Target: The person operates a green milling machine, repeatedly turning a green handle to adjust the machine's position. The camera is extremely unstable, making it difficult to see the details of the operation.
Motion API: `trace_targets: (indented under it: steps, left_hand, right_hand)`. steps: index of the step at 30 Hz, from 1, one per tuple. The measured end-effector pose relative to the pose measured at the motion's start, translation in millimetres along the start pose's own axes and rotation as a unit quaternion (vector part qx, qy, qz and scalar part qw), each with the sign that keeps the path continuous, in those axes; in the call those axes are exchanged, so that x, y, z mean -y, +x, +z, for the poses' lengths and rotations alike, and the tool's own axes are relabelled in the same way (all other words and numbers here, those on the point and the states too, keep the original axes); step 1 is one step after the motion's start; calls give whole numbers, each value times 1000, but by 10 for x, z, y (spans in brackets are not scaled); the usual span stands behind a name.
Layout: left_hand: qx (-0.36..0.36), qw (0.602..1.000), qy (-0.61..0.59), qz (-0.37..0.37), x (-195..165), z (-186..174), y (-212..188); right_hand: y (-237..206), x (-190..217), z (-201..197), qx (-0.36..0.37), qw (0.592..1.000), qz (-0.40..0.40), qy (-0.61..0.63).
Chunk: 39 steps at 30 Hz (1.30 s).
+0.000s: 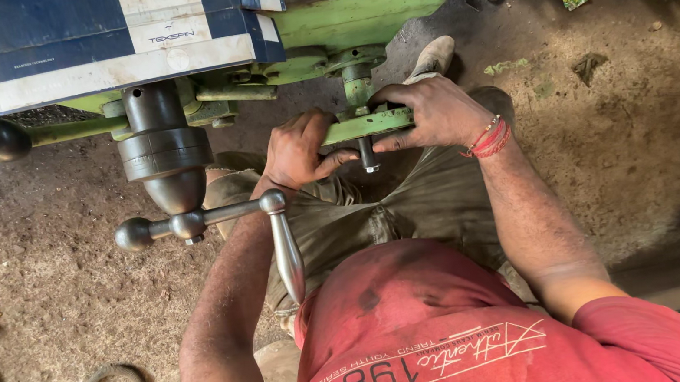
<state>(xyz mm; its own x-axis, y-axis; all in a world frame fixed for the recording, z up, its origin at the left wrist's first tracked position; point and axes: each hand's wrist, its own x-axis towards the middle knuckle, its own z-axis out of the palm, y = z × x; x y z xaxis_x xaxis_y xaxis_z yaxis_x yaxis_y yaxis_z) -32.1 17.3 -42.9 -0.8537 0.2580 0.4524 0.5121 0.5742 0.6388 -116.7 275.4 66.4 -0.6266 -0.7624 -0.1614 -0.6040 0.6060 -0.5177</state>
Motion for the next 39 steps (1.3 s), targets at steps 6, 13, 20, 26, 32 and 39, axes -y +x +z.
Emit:
trace_targets:
  steps: [6,13,20,26,32,39]
  left_hand:
    - [-17,1000,-6,-15,14,38,-8]
    - [-44,998,-33,-21,7,46,5]
    - [-45,996,-52,-55,-4,59,24]
    - [-38,995,-53,-68,12,62,31]
    - [-32,992,-86,-87,29,78,30]
    - [-34,989,-104,-102,46,87,15]
  right_hand:
    - [23,28,-23,4,1000,-9,1]
    - [48,78,-71,17,1000,0,-4]
    - [65,85,-87,35,998,44,-2]
    - [99,86,-92,50,997,56,-18]
    - [132,100,-106,71,994,76,-13]
    - [154,57,-77,66,996,53,8]
